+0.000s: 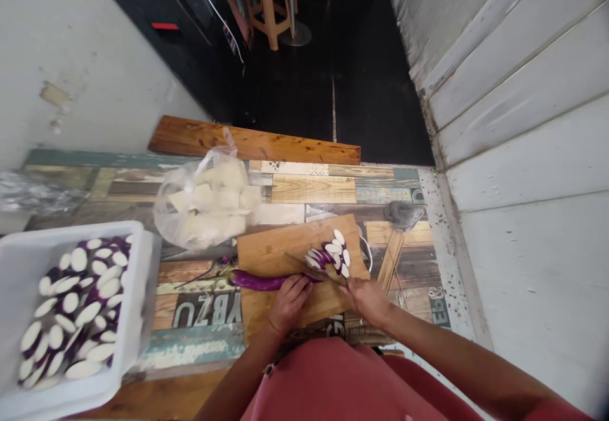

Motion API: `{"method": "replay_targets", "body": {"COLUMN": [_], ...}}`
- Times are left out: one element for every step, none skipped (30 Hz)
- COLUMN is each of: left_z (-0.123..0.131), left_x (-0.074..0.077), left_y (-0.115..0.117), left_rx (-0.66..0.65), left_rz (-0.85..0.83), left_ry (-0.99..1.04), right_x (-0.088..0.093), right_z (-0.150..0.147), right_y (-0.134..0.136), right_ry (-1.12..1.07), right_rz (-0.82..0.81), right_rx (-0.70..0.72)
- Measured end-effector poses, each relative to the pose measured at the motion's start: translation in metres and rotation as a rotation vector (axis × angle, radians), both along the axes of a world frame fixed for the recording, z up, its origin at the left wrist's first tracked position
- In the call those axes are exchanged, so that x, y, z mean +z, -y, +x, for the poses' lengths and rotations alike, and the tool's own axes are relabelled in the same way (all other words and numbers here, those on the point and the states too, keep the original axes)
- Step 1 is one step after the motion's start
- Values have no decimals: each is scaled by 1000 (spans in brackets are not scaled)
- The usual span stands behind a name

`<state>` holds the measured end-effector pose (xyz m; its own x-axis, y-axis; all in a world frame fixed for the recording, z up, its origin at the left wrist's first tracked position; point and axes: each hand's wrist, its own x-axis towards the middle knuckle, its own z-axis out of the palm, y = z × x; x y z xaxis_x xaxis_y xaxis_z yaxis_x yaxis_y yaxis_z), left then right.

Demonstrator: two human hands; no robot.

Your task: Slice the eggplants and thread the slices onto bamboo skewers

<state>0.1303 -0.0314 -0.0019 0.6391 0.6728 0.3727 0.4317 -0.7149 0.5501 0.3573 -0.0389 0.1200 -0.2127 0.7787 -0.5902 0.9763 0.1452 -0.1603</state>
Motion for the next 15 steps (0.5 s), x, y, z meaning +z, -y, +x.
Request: {"method": "replay_targets", "body": {"left_z": [0,1,2,2,3,3,2,1,-1,-4,-7,-11,-14,-17,-20], "left_x": [1,3,4,5,6,7,7,7,7,6,5,3,1,-1,-3], "left_y": [-1,-1,-1,-2,-2,-2,-1,-1,-1,-1,-1,-1,-1,-1,-1], "left_rx": [-4,-4,-1,6,13,20,25,27,29,37,45,55,63,69,69], "left_rz": [-4,-6,-7,-2,5,14,26,39,50,60,67,73,74,69,62], "left_ry": [10,15,17,18,18,16,14,13,13,14,15,20,26,31,35], "right_x": [2,6,11,17,23,29,32,35,36,36,35,33,32,31,30], "right_z": [1,4,6,9,11,12,13,14,14,14,14,14,14,14,15], "right_y": [-1,0,3,6,10,14,18,21,24,25,27,27,28,28,29], "right_ry": [7,11,13,9,4,0,0,2,5,8,11,15,18,22,27], "right_rz": [10,18,22,22,19,15,11,6,1,-4,-10,-14,-18,-21,-25], "right_rx": [-9,-7,3,19,40,62,82,102,120,137,152,164,174,182,187]}}
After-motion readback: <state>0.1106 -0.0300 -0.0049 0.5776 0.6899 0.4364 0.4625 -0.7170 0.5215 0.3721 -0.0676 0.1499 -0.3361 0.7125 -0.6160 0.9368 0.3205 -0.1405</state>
